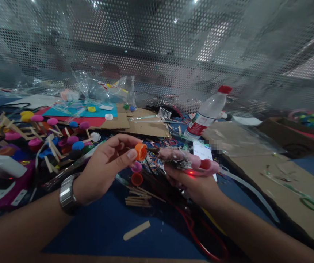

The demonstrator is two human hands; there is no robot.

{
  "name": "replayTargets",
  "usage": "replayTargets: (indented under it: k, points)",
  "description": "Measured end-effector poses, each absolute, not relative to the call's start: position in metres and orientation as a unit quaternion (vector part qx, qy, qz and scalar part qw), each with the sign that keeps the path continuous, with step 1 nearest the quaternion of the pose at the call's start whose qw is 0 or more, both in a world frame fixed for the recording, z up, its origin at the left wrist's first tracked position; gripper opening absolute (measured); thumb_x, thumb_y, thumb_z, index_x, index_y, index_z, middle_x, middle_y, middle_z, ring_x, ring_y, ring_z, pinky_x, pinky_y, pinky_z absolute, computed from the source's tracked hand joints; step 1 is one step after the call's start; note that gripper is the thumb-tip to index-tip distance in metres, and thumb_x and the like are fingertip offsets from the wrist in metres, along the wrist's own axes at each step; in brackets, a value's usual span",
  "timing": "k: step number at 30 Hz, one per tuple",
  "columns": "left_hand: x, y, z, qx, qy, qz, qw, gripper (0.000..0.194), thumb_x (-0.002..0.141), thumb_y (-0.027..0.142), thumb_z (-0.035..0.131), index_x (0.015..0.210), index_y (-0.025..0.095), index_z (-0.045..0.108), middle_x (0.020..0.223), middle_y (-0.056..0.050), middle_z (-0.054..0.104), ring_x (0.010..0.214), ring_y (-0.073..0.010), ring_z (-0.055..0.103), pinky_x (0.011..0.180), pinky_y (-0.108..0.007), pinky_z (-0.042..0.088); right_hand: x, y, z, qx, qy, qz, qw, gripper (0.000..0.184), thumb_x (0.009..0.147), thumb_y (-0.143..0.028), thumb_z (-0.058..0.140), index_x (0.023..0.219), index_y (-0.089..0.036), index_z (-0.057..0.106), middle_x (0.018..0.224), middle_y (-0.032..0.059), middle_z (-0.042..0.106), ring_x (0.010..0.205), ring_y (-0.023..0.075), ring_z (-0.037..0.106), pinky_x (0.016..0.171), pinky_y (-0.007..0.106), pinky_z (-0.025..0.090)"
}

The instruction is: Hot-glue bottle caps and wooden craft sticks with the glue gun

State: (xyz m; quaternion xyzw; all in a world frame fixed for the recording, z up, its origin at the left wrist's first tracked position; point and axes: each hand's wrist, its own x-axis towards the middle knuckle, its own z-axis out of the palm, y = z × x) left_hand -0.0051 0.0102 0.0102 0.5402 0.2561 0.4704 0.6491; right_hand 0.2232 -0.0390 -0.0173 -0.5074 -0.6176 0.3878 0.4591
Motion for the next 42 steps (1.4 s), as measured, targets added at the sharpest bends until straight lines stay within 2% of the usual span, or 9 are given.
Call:
replayTargets:
  k: [8,18,32,37,42]
  points:
    - [-0.0054,0.0096,0.0098,0.541,0.255,0.474,0.646,0.02,0.082,0.032,0.084,0.097,0.021,0.076,0.086,-0.002,0.071,0.071,-0.0136,0.065,0.068,-0.026,0.056,0.2216,-0.0392,-0.0161,-0.511,-0.603,0.378,0.482,0.034,0.086,-0.052,0.074,0.109,-0.027,0.077,0.073,0.0049,0.071,0.079,0.0285,0.071,0.062,0.039,0.058]
    - [-0.0059,0.0098,0.0089,0.538,0.244,0.465,0.66,0.022,0.082,0.032,0.085,0.099,0.021,0.076,0.086,0.0,0.072,0.071,-0.0096,0.068,0.066,-0.017,0.056,0.2203,-0.0396,-0.0144,-0.499,-0.585,0.405,0.494,0.035,0.083,-0.05,0.078,0.106,-0.024,0.078,0.068,0.0035,0.068,0.073,0.0256,0.068,0.059,0.036,0.055]
    - [-0.0071,0.0115,0.0052,0.553,0.249,0.449,0.656,0.021,0.085,0.033,0.082,0.101,0.022,0.075,0.087,0.001,0.073,0.073,-0.0093,0.069,0.069,-0.018,0.056,0.2198,-0.0385,-0.0164,-0.47,-0.585,0.407,0.521,0.024,0.082,-0.044,0.081,0.096,-0.026,0.078,0.073,0.0041,0.071,0.082,0.0287,0.07,0.065,0.04,0.057]
    - [-0.0071,0.0113,0.0054,0.553,0.249,0.448,0.657,0.021,0.084,0.033,0.083,0.101,0.022,0.075,0.087,0.001,0.073,0.074,-0.0095,0.069,0.069,-0.018,0.056,0.2193,-0.0379,-0.016,-0.461,-0.586,0.412,0.524,0.025,0.082,-0.045,0.081,0.099,-0.026,0.078,0.075,0.0046,0.07,0.089,0.0305,0.07,0.067,0.041,0.058]
    - [-0.0073,0.011,0.0053,0.555,0.251,0.446,0.656,0.02,0.085,0.034,0.082,0.101,0.023,0.076,0.086,0.002,0.073,0.073,-0.0079,0.069,0.069,-0.016,0.055,0.2204,-0.0383,-0.0178,-0.462,-0.588,0.411,0.521,0.026,0.083,-0.045,0.08,0.101,-0.026,0.078,0.075,0.004,0.07,0.087,0.0289,0.07,0.067,0.04,0.058]
